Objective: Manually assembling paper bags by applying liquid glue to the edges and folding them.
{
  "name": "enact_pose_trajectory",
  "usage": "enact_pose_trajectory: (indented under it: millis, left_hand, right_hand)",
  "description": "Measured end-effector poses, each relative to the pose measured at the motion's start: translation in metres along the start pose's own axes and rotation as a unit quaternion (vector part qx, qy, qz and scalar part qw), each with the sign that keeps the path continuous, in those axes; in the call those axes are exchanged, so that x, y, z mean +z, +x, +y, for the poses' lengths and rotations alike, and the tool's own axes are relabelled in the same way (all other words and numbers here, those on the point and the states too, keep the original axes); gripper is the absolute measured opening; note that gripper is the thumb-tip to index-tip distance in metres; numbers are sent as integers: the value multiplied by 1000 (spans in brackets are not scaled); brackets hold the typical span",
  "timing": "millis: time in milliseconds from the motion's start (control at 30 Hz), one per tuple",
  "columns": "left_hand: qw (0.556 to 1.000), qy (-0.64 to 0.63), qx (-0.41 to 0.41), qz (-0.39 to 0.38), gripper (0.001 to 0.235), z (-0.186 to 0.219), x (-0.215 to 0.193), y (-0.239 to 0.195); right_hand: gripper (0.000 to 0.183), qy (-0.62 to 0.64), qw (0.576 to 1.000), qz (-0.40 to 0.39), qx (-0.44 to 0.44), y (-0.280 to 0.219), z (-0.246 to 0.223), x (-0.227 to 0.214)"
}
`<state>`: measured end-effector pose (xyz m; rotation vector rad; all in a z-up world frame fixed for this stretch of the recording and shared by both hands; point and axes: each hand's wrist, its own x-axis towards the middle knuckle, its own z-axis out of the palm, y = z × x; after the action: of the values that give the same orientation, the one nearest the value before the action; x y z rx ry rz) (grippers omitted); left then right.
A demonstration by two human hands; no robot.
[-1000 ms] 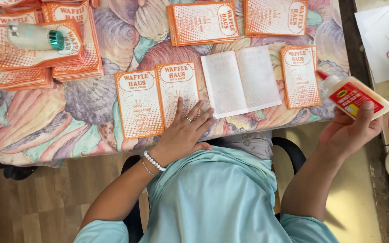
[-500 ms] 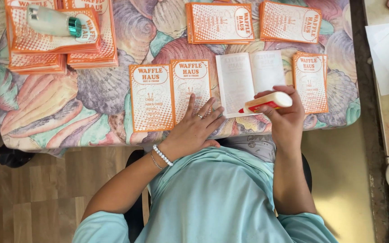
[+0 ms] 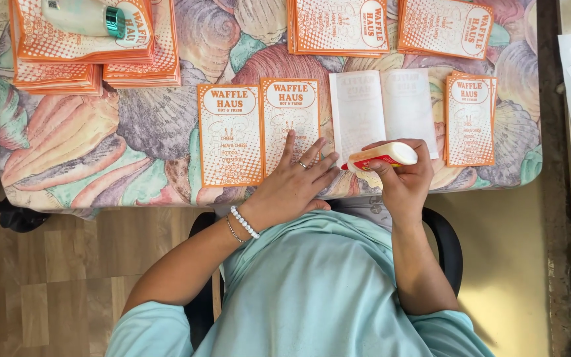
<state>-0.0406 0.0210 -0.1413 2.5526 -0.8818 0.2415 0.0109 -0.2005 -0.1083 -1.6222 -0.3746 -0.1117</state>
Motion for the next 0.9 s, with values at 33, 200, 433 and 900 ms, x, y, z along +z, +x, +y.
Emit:
enact_pose_trajectory:
  millis: [33,200,433,900]
  left_hand:
    - [1000,0,-1,0,73,0,0,0]
    - [1000,2,-3,-7,73,0,0,1]
    - [1000,3,-7,-18,72,2,-7,2]
    - [1000,3,-7,-5,75,0,1,1]
  right_hand:
    - [43,0,1000,-1,1,0,2,0]
    - [43,23,1000,0,-13,2,7,2]
    - [64,-34,997,-65,-1,1,12,-7]
    - [51,-25,999,-27,-39,-11,-8,2]
